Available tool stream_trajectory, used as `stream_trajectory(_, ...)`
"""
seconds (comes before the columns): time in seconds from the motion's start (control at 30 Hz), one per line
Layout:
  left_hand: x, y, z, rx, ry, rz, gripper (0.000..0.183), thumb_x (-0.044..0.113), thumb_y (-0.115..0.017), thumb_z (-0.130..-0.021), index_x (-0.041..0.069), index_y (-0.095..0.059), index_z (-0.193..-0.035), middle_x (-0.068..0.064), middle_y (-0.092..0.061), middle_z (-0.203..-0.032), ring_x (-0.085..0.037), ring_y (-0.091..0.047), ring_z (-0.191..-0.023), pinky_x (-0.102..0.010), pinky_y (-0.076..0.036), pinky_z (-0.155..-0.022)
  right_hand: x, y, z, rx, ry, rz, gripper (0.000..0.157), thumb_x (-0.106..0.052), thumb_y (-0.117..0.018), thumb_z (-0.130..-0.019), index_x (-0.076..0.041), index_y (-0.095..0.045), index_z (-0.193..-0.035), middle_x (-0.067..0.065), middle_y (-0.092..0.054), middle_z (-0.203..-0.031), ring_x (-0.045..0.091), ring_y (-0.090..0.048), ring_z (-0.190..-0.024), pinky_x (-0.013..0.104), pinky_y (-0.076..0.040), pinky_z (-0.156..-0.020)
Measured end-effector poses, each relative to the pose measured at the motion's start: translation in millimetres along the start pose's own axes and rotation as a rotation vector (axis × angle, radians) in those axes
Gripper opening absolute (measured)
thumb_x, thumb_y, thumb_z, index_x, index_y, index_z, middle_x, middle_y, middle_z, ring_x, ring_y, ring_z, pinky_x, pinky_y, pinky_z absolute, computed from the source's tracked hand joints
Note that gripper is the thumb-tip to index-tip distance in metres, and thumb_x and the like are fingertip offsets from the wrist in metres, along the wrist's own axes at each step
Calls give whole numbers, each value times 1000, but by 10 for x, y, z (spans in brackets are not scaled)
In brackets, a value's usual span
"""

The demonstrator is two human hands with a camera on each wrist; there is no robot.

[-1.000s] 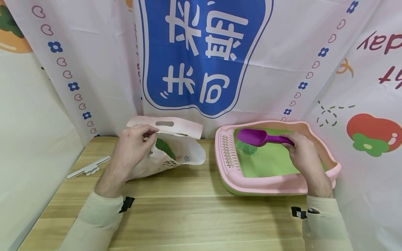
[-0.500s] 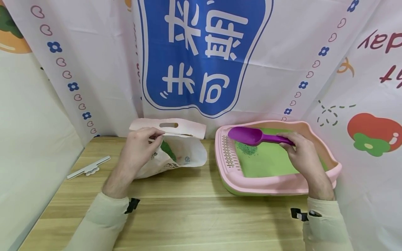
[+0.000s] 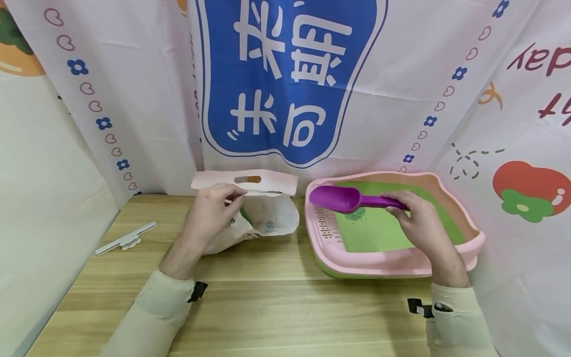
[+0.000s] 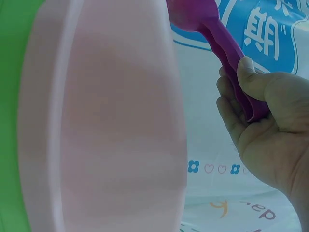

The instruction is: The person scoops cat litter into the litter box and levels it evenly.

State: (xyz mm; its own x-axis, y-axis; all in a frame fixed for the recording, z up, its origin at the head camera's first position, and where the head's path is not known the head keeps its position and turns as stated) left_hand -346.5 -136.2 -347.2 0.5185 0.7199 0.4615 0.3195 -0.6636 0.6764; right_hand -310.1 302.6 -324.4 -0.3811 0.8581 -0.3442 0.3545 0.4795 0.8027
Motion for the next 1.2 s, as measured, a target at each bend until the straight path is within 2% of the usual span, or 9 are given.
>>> stream_trajectory(0.37,18,-101,82,-53,16,-3,15,8,-75,-96,14,-82,-108,-4,-80,-103,-18,-74,-91,-38,-66,-78,-266,-248,-23,-87,68,-40,30,-4,-73,-97,-12,-74,-126,9,-78,-115,30,-74,-104,53,-61,-92)
stream_trajectory(0.7,58,-231,113,-125,18,26,18,7,-77,-95,15,-82,-111,-5,-81,-112,-22,-78,-99,-40,-68,-84,-561,-515,-72,-146,111,-22,28,-7,-74,-96,-15,-75,-124,7,-78,-117,29,-73,-109,52,-61,-97)
stream_trajectory(1.03,95,-273,117,-124,-30,28,15,8,-78,-95,13,-83,-108,-7,-82,-111,-21,-80,-95,-35,-68,-81,-881,-720,-93,-126,143,77,28,-15,-74,-98,-13,-75,-125,7,-78,-121,28,-71,-117,49,-60,-104)
stream_trajectory(1.2,98,-274,122,-123,-35,26,15,8,-78,-95,13,-83,-108,-7,-82,-111,-20,-80,-95,-35,-68,-81,-1056,-792,-101,-97,176,159,27,-14,-77,-96,-13,-75,-123,6,-79,-118,28,-72,-114,46,-62,-101)
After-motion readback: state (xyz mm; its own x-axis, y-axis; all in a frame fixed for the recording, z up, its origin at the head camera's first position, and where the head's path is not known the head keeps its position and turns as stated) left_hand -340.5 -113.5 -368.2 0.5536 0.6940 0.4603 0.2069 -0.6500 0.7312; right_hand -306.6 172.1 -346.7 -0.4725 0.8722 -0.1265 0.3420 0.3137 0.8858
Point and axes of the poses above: each hand's wrist, its own z-axis away from the middle knuckle, its own y-axis out of the back of the hand, x = y × z, the point moved 9 cm from there along -z, towards the middle knuckle
